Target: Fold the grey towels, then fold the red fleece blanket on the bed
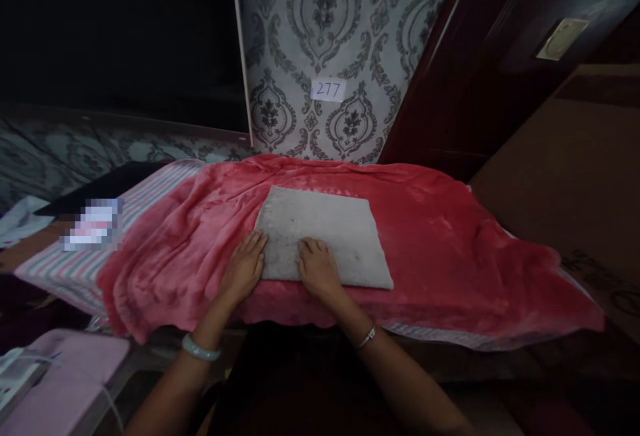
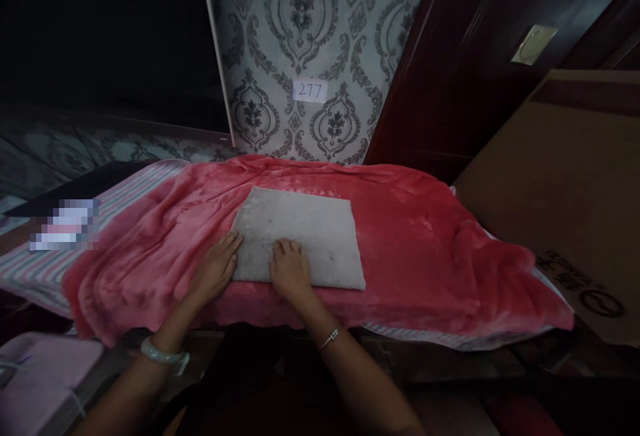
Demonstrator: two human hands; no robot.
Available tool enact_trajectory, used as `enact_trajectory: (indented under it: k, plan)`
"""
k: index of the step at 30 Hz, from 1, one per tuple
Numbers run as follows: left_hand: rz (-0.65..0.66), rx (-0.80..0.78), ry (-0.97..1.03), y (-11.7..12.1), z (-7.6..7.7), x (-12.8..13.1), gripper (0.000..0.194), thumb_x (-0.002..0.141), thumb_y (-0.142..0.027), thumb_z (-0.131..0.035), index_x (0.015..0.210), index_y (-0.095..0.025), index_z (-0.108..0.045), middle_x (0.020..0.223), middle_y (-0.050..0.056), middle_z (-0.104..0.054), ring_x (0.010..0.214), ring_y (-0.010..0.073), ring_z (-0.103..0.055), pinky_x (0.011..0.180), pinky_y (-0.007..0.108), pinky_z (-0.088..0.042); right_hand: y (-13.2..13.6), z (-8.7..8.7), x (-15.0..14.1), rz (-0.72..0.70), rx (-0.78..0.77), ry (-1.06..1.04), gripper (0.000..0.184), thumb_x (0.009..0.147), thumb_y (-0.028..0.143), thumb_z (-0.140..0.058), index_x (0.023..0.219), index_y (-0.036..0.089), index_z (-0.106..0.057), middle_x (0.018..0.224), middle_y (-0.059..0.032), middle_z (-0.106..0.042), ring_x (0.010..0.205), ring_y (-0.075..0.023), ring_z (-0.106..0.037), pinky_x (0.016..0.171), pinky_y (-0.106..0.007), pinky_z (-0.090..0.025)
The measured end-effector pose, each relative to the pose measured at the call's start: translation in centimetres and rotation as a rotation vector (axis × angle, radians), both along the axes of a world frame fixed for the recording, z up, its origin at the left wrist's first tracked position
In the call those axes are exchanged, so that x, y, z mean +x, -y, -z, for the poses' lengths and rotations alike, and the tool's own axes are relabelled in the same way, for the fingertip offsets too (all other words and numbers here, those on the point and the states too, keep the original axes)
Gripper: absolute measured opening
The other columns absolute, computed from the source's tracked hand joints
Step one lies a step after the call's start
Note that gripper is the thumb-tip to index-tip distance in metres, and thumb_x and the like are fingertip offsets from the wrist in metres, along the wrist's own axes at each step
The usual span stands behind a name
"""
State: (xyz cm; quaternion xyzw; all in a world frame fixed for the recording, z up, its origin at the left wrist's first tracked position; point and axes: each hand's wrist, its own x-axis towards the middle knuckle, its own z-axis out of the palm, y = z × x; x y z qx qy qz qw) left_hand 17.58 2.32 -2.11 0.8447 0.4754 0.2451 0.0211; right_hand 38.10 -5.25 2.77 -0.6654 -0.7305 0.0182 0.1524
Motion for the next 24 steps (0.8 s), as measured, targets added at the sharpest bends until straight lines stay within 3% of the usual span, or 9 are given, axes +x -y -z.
enact_trajectory:
  k: [4, 8, 11, 15, 17, 20, 24]
  plan:
    - [0.006, 0.004, 0.01, -0.2, 0.3, -0.1, 0.052, 0.099, -0.025, -0.032, 0.146, -0.015, -0.052, 0.157, 0.011, -0.045, 0.147, 0.0257, -0.039, 0.12, 0.051, -0.036, 1.3, 0.6, 2.9, 0.197, -0.008, 0.004, 0.043, 0.099, 0.03, -0.044, 0.137, 0.016, -0.058, 0.144, -0.0125, -0.055, 0.122, -0.0292, -0.05, 0.1, -0.043, -0.042]
    - [-0.006, 0.004, 0.004, -0.2, 0.2, 0.0, 0.052, 0.099, -0.025, -0.032, 0.145, -0.015, -0.053, 0.157, 0.011, -0.046, 0.147, 0.0255, -0.039, 0.121, 0.049, -0.036, 2.0, 0.0, 5.2, 0.311, -0.015, -0.019, 0.043, 0.099, 0.029, -0.042, 0.134, 0.015, -0.062, 0.138, -0.0145, -0.059, 0.122, -0.0305, -0.051, 0.099, -0.042, -0.042]
    - [-0.01, 0.0, -0.004, 0.0, -0.1, 0.0, 0.052, 0.098, -0.025, -0.032, 0.145, -0.015, -0.053, 0.157, 0.011, -0.045, 0.147, 0.0257, -0.04, 0.121, 0.049, -0.036, 1.0, -0.7, 4.5, 0.239, 0.006, -0.031, 0.047, 0.099, 0.029, -0.04, 0.141, 0.016, -0.057, 0.144, -0.0143, -0.056, 0.131, -0.0298, -0.046, 0.107, -0.043, -0.038]
    - [-0.003, -0.008, -0.008, 0.1, -0.5, 0.0, 0.052, 0.098, -0.025, -0.032, 0.145, -0.015, -0.053, 0.156, 0.011, -0.046, 0.146, 0.0261, -0.041, 0.122, 0.049, -0.035, -1.4, -0.3, 1.3, -0.023, -0.004, -0.029, 0.06, 0.101, 0.038, -0.04, 0.156, 0.015, -0.037, 0.164, -0.0107, -0.033, 0.151, -0.0254, -0.026, 0.122, -0.046, -0.019]
    - [0.003, -0.012, -0.01, 0.0, -0.6, -0.1, 0.053, 0.099, -0.025, -0.031, 0.145, -0.014, -0.053, 0.156, 0.012, -0.047, 0.146, 0.0264, -0.041, 0.121, 0.049, -0.036, -2.3, 0.3, 0.4, -0.082, -0.055, -0.026, 0.065, 0.102, 0.045, -0.038, 0.159, 0.014, -0.03, 0.167, -0.0104, -0.024, 0.154, -0.0242, -0.018, 0.124, -0.048, -0.014]
    - [0.012, -0.009, -0.008, -0.1, -0.5, 0.0, 0.053, 0.099, -0.026, -0.029, 0.145, -0.013, -0.053, 0.155, 0.013, -0.047, 0.146, 0.0269, -0.041, 0.121, 0.05, -0.037, -2.5, 1.1, 0.9, -0.026, -0.098, -0.011, 0.071, 0.101, 0.052, -0.037, 0.158, 0.01, -0.03, 0.167, -0.0137, -0.02, 0.155, -0.0252, -0.015, 0.124, -0.048, -0.014]
    - [0.012, 0.013, 0.006, -0.1, -0.1, -0.2, 0.052, 0.099, -0.026, -0.03, 0.144, -0.013, -0.054, 0.154, 0.013, -0.048, 0.145, 0.0273, -0.042, 0.119, 0.051, -0.039, -1.3, 1.6, 4.2, 0.147, -0.119, 0.023, 0.072, 0.102, 0.052, -0.036, 0.158, 0.008, -0.028, 0.167, -0.0152, -0.019, 0.155, -0.0266, -0.014, 0.124, -0.048, -0.013]
